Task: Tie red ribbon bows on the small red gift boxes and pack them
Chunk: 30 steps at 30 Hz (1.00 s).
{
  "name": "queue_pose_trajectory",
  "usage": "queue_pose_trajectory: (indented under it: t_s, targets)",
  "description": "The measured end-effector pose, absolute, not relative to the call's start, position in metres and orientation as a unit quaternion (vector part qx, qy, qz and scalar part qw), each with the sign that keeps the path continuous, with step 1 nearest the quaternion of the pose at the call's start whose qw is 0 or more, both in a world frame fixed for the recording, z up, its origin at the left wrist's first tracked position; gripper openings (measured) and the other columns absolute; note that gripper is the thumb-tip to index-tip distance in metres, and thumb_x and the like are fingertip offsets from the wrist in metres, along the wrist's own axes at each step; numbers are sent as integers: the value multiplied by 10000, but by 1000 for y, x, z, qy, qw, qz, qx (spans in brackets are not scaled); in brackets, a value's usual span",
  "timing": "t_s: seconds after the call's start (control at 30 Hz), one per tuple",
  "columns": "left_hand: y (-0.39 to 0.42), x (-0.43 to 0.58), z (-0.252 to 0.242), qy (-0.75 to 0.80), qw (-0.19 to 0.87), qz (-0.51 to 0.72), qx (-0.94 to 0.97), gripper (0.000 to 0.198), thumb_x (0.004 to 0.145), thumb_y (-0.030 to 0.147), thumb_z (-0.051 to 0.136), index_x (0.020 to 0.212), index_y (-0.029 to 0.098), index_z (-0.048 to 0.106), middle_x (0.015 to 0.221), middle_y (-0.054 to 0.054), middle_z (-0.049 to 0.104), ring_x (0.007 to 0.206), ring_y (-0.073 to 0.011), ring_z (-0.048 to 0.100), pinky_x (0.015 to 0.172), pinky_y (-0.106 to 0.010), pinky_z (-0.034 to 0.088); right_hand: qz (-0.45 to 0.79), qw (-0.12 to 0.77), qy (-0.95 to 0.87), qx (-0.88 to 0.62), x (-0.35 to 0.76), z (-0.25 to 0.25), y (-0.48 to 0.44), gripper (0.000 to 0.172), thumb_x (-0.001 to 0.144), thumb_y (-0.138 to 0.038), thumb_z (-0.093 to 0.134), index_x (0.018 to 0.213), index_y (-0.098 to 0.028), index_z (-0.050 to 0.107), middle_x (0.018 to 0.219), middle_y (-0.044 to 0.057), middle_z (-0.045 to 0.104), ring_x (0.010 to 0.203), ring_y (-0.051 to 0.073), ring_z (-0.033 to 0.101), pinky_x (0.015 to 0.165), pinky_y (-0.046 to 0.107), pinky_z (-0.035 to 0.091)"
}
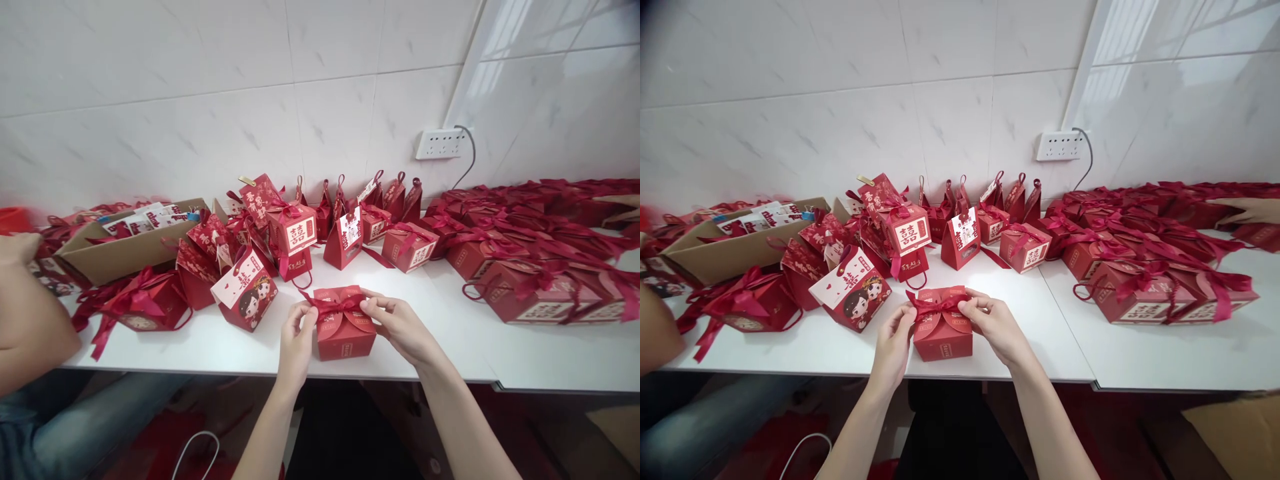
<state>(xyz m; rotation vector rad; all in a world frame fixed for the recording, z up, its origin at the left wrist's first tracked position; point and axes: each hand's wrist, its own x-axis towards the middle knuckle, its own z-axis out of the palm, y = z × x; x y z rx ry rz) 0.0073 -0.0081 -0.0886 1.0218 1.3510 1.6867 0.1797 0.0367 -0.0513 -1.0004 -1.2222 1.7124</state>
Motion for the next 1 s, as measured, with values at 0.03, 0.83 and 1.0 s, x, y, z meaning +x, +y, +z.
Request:
queue_pose_trajectory:
  t_s: [0.03, 0.83, 1.0]
  targets:
    - [-9, 7, -90, 527, 367, 655, 398, 295, 771, 442, 594, 660, 174, 536, 733, -8, 564, 767, -149, 549, 722, -240, 435, 674, 394, -484, -395, 180, -52, 37, 390, 614, -525, 755, 590, -148, 657, 1398, 131, 438, 1234, 343, 444, 834, 370, 487]
    - [-14, -3, -103, 515, 383, 630, 437, 349, 795, 482, 580, 649, 175, 501, 741, 5, 461, 671, -113, 461, 636, -219, 400, 712, 398, -443, -373, 187, -64, 43, 299, 645, -400, 769, 538, -148, 649, 1252, 100, 540, 1108, 273, 523, 797, 338, 499]
    - [-15, -6, -105, 517, 379, 634, 432, 369, 765, 509, 605, 639, 178, 500, 712, -1, 462, 693, -132, 466, 657, -234, 410, 710, 410, -430, -377, 187, -65, 45, 290, 619, -377, 788, 522, -153, 632, 1298, 99, 508, 1183, 287, 463, 782, 327, 497]
